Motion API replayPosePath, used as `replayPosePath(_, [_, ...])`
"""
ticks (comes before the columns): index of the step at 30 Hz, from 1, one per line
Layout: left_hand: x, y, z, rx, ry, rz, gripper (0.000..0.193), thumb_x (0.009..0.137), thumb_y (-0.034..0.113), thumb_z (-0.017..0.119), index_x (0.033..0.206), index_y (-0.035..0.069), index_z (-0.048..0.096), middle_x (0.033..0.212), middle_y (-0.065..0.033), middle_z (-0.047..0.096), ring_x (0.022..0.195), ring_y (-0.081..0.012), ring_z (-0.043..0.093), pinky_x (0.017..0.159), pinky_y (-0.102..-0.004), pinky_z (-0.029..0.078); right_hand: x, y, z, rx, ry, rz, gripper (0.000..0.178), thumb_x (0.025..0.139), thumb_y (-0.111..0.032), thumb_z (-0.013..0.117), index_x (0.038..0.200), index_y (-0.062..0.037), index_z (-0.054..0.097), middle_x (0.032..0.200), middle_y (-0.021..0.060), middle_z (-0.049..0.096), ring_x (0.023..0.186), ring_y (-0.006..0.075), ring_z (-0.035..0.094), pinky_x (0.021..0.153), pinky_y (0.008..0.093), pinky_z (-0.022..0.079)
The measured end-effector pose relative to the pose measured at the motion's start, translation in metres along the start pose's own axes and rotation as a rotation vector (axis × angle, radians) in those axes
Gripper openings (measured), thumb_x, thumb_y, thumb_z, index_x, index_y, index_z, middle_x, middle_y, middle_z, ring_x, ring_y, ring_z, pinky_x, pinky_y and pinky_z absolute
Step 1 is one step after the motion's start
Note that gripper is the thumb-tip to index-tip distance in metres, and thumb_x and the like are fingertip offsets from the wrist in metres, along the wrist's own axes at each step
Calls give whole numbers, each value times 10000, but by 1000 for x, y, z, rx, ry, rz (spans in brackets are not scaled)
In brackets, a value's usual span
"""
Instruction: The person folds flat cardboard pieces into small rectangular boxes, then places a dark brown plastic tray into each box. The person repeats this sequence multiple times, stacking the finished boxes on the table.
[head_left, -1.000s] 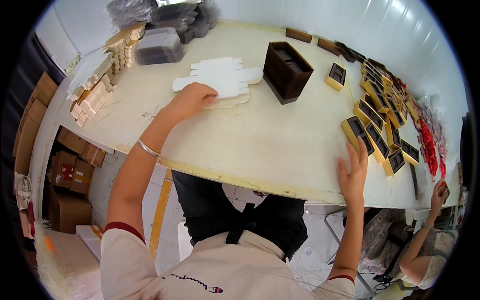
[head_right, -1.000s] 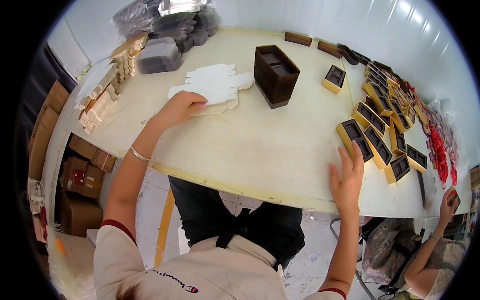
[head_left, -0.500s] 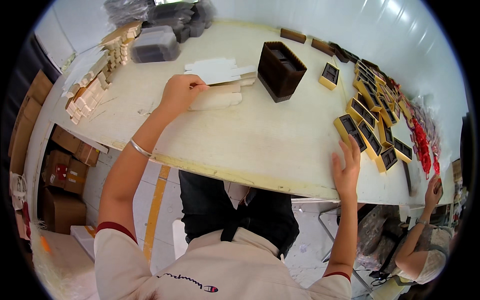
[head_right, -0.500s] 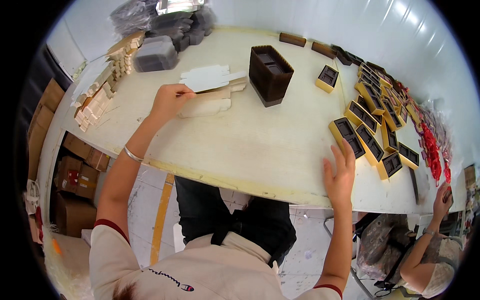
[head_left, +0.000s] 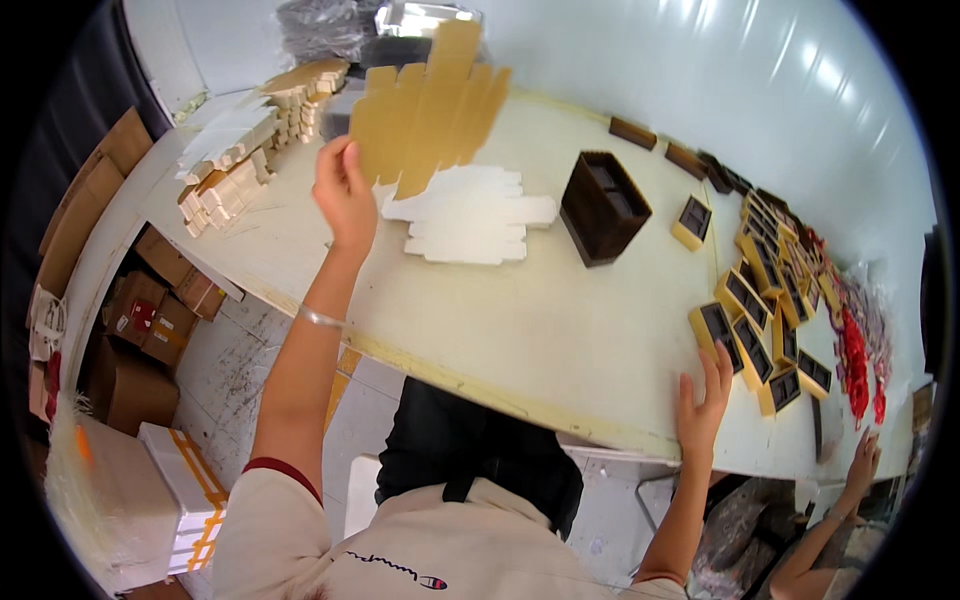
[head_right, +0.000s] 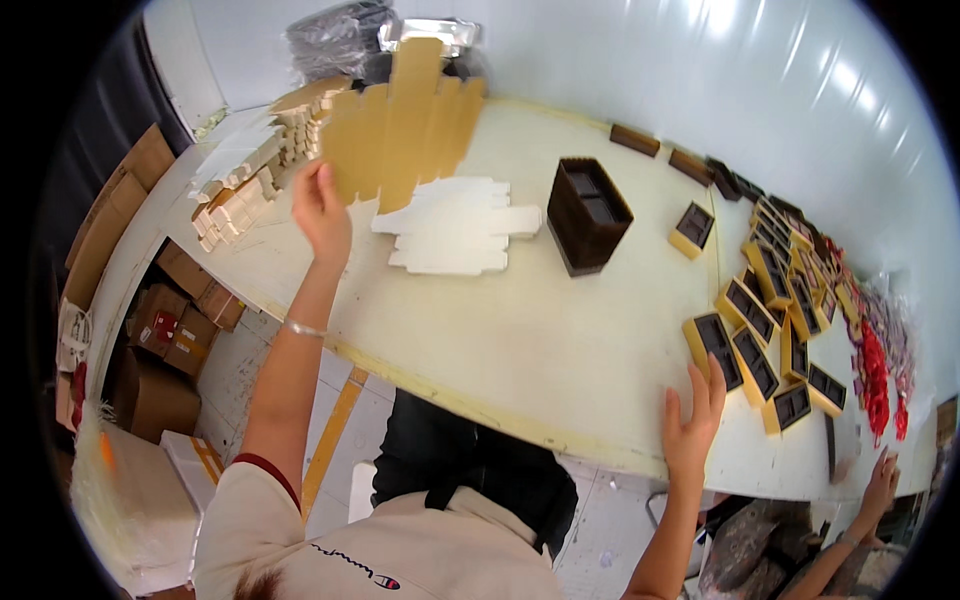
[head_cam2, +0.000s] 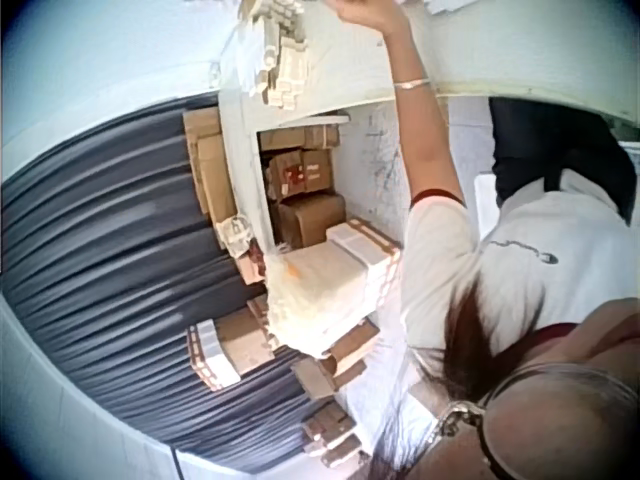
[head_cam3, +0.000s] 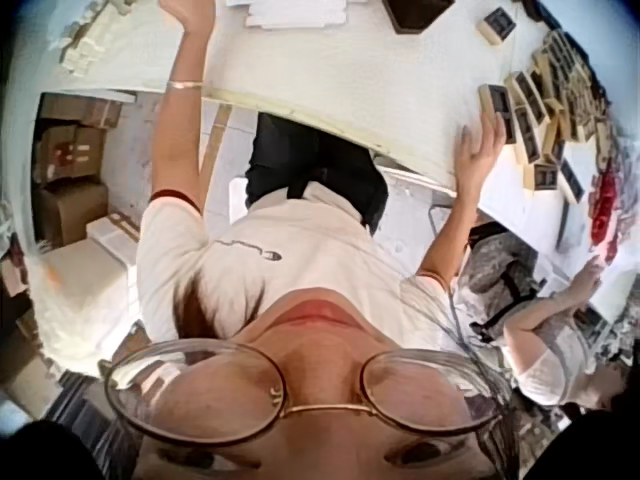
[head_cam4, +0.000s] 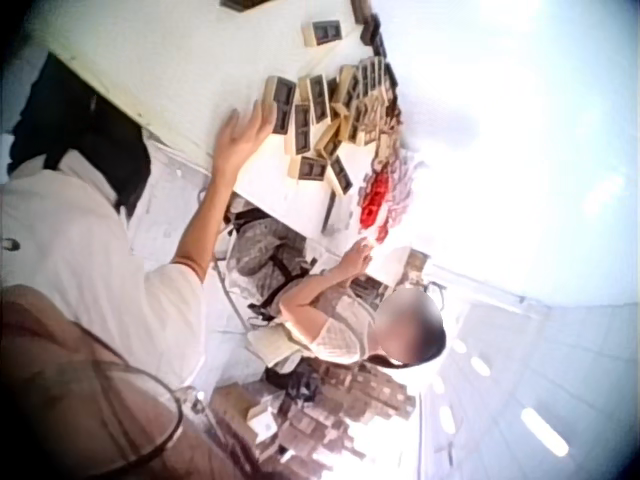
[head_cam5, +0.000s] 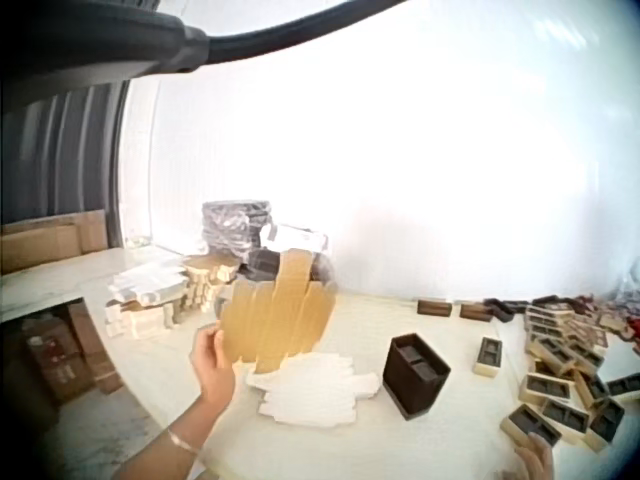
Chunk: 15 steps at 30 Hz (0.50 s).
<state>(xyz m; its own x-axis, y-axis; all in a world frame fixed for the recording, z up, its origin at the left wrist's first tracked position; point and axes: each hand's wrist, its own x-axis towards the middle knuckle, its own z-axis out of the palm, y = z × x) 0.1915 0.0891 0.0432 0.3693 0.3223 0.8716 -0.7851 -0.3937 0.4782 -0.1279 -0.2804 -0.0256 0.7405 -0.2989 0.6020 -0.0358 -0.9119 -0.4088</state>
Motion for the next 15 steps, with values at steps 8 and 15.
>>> replayPosePath(8, [-121, 166, -98, -162, -878, 599, 79, 820, 121, 660, 888, 82, 651, 969, -52, 702, 859, -205, 688, 698, -272, 568, -47, -82, 10, 204, 42, -680, 464, 802, -389, 738, 1135, -95, 605, 1256, 238, 532, 1045, 397, 567, 900, 518, 460])
replayPosePath(15, [-159, 165, -67, -266, -1197, -6, 77, 808, 121, 667, 879, 92, 654, 806, -49, 661, 660, -188, 623, 545, -308, 495, -29, -111, 25, 344, -344, -230, 327, 760, -65, 718, 1070, -24, 622, 701, 45, 548, 655, 229, 522, 642, 378, 382])
